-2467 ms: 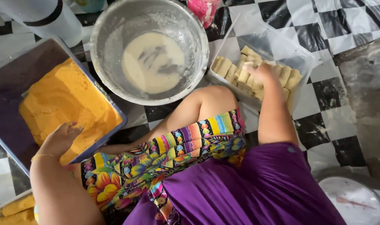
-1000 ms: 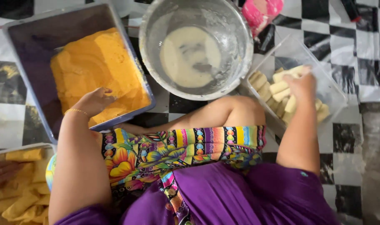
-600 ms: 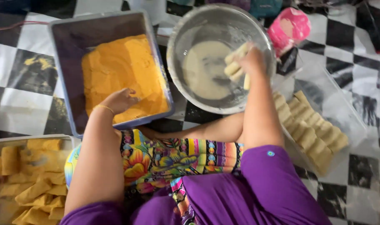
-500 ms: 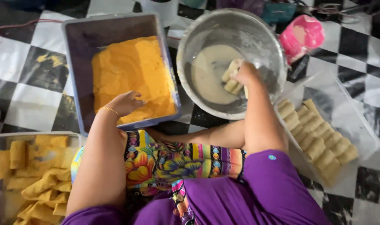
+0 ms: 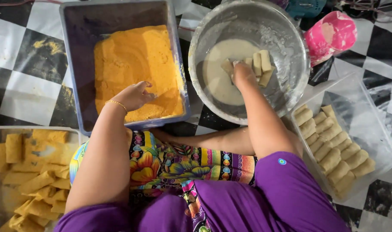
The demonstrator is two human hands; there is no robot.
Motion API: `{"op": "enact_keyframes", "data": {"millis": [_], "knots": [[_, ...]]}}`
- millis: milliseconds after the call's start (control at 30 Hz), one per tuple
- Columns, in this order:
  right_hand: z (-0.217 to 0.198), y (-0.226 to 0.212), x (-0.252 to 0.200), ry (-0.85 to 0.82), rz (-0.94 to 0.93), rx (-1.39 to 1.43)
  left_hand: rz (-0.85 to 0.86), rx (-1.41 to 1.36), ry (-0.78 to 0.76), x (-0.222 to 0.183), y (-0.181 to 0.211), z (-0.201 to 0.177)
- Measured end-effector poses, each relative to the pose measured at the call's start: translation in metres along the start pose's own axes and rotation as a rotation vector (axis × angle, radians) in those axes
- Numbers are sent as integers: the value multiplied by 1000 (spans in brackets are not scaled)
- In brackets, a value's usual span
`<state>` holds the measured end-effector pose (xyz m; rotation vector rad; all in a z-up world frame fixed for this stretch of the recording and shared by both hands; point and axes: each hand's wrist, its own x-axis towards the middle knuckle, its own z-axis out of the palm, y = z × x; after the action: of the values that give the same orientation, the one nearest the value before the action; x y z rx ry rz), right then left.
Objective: Coating rolled food items with liquid batter and orange seasoning powder by hand
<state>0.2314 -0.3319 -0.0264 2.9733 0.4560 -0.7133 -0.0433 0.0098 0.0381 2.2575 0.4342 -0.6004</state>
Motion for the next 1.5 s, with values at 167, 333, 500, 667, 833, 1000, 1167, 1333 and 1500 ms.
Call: {"op": "enact_keyframes", "data": {"millis": [167, 333, 500, 667, 833, 1000, 1167, 1333, 1500], "knots": [[-83, -55, -108, -150, -57, 83, -15, -61, -7, -10, 10, -6], [-48, -32, -77, -148, -65, 275, 39, -99, 12, -2, 1, 4], [11, 13, -23, -218, 120, 1576, 59, -69, 31, 7, -6, 10], [-47, -15, -67, -339, -70, 1786, -174, 353, 92, 32, 1, 35], [-50, -20, -64, -200, 103, 1786, -122, 418, 62, 31, 25, 45], [-55, -13, -73, -221, 94, 1808, -430, 366, -128, 1, 51, 16], [-61, -43, -119, 6, -390, 1416, -578, 237, -148, 44, -15, 51], [-43, -114, -162, 14, -734, 747, -466, 226, -218, 95, -43, 66], [-24, -117, -132, 321, -951, 440, -343, -280, 19, 76, -31, 60]]}}
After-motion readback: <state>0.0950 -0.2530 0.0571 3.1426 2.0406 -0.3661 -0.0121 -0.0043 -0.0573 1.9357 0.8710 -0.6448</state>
